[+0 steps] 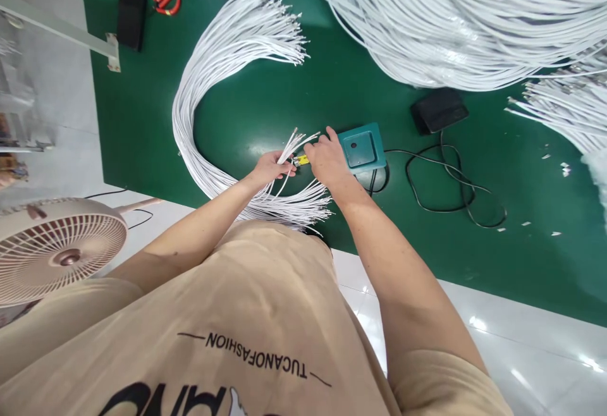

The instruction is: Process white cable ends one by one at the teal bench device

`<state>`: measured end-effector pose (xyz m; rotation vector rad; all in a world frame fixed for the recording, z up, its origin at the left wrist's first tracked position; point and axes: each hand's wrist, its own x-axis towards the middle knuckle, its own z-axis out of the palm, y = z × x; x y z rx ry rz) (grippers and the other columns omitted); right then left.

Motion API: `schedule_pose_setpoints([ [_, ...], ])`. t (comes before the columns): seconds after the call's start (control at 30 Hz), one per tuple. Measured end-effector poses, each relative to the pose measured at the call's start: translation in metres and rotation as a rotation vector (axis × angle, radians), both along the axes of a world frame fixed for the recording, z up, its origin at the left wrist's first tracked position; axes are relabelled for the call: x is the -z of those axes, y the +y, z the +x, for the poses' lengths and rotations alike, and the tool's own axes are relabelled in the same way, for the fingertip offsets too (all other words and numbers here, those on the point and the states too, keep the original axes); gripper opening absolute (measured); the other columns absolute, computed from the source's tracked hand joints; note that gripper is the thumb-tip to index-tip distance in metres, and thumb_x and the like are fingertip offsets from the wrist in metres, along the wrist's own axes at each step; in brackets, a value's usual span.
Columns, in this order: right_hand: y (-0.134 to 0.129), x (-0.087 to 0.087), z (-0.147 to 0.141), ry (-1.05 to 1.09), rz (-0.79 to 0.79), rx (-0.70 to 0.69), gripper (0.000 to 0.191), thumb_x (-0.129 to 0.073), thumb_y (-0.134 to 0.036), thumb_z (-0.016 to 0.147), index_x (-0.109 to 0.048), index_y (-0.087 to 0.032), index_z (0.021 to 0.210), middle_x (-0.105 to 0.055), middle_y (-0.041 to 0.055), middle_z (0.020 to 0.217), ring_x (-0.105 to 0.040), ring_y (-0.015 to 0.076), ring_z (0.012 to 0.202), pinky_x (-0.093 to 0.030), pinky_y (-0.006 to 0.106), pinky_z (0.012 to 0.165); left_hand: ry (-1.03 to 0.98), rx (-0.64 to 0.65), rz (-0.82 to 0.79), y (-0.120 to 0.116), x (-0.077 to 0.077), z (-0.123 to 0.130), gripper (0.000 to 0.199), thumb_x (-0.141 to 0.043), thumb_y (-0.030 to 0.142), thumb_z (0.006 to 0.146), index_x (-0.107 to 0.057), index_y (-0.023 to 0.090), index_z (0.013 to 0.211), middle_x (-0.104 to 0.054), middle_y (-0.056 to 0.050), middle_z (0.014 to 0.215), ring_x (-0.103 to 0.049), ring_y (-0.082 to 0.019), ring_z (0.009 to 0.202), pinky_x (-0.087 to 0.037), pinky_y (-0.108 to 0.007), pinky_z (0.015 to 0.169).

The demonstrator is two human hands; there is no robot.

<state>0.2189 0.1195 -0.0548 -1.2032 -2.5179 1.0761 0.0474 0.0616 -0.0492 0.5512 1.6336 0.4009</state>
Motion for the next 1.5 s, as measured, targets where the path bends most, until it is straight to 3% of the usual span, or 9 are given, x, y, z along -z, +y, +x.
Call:
schedule_pose_setpoints([
  [0.2,0.0,0.001,-0.001,0.007,-0.032,0.004,0.022,-0.049,-0.025,0.087,-0.066,-0.019,0.1,-0.069,0.0097,0.088,-0.054,0.0292,0.108,-0.01,0.061,0.113,0.012,0.013,-0.025,0.0,0.004,0.002,0.024,-0.067,0.014,0.07,-0.061,0.014,0.094,-0.073,-0.005,0.083,-0.07,-0.013,0.069,-0.036,-0.017,0.052],
  [0.37,-0.007,-0.007,0.01,-0.118,0.15,0.094,0.034,-0.039,-0.025,0.093,-0.06,-0.018,0.119,-0.066,0.0115,0.114,-0.044,0.0276,0.127,-0.001,0.059,0.118,-0.033,0.015,-0.014,0.0,-0.001,0.001,0.023,-0.067,0.014,0.07,-0.06,0.014,0.092,-0.073,-0.006,0.083,-0.071,-0.013,0.072,-0.037,-0.017,0.054],
  [0.57,-0.015,-0.001,0.03,-0.252,0.275,0.294,0.054,-0.031,-0.037,0.097,-0.033,-0.014,0.146,-0.022,0.0164,0.157,-0.011,0.0327,0.147,-0.002,0.066,0.113,-0.012,-0.019,-0.042,0.003,-0.007,0.001,0.03,-0.074,0.014,0.064,-0.059,0.013,0.091,-0.071,-0.005,0.075,-0.069,-0.014,0.067,-0.041,-0.019,0.058],
  [0.77,-0.021,-0.009,0.022,-0.22,0.302,0.343,0.05,-0.035,-0.035,0.096,-0.039,-0.014,0.142,-0.036,0.0185,0.149,-0.025,0.0334,0.141,-0.012,0.064,0.111,-0.026,-0.047,0.022,-0.001,-0.014,-0.014,0.037,-0.073,0.012,0.064,-0.058,0.012,0.099,-0.068,-0.003,0.072,-0.067,-0.013,0.065,-0.039,-0.02,0.055],
  [0.83,-0.034,-0.021,0.007,-0.149,0.295,0.285,0.043,-0.035,-0.033,0.097,-0.049,-0.014,0.133,-0.049,0.0184,0.137,-0.039,0.0317,0.13,-0.023,0.059,0.108,-0.077,-0.039,0.098,-0.002,-0.02,-0.022,0.043,-0.073,0.015,0.065,-0.059,0.013,0.106,-0.066,-0.001,0.073,-0.065,-0.011,0.066,-0.039,-0.02,0.056],
  [1.0,-0.086,-0.034,-0.045,0.082,0.287,-0.282,0.037,-0.03,-0.02,0.097,-0.067,-0.015,0.101,-0.066,0.012,0.095,-0.055,0.0229,0.094,-0.04,0.039,0.089,-0.102,-0.003,0.153,-0.001,-0.037,-0.035,0.031,-0.078,0.03,0.064,-0.067,0.012,0.087,-0.062,0.0,0.071,-0.054,-0.007,0.06,-0.039,-0.02,0.054],
  [1.1,-0.107,-0.024,-0.064,-0.039,0.285,-0.297,0.037,-0.031,-0.01,0.093,-0.068,-0.008,0.095,-0.066,0.015,0.091,-0.055,0.0229,0.09,-0.037,0.04,0.095,-0.072,0.007,0.112,0.001,-0.044,-0.038,0.031,-0.079,0.037,0.065,-0.067,0.011,0.078,-0.062,-0.003,0.072,-0.051,-0.007,0.061,-0.036,-0.019,0.051],
  [1.4,-0.137,-0.017,-0.066,-0.336,-0.198,-0.025,0.031,-0.042,-0.018,0.09,-0.07,-0.008,0.098,-0.068,0.0194,0.102,-0.061,0.0279,0.095,-0.043,0.038,0.08,-0.225,-0.102,0.106,0.002,-0.055,-0.04,0.039,-0.085,0.029,0.059,-0.068,0.01,0.089,-0.064,-0.002,0.074,-0.06,-0.008,0.066,-0.049,-0.023,0.068],
  [1.5,-0.114,-0.03,-0.062,-0.244,-0.416,0.283,0.034,-0.039,-0.029,0.094,-0.071,-0.016,0.095,-0.071,0.0121,0.092,-0.064,0.0229,0.086,-0.044,0.032,0.073,-0.224,-0.067,0.107,-0.001,-0.057,-0.043,0.041,-0.086,0.029,0.057,-0.07,0.009,0.09,-0.065,-0.003,0.073,-0.06,-0.009,0.068,-0.049,-0.025,0.072],
])
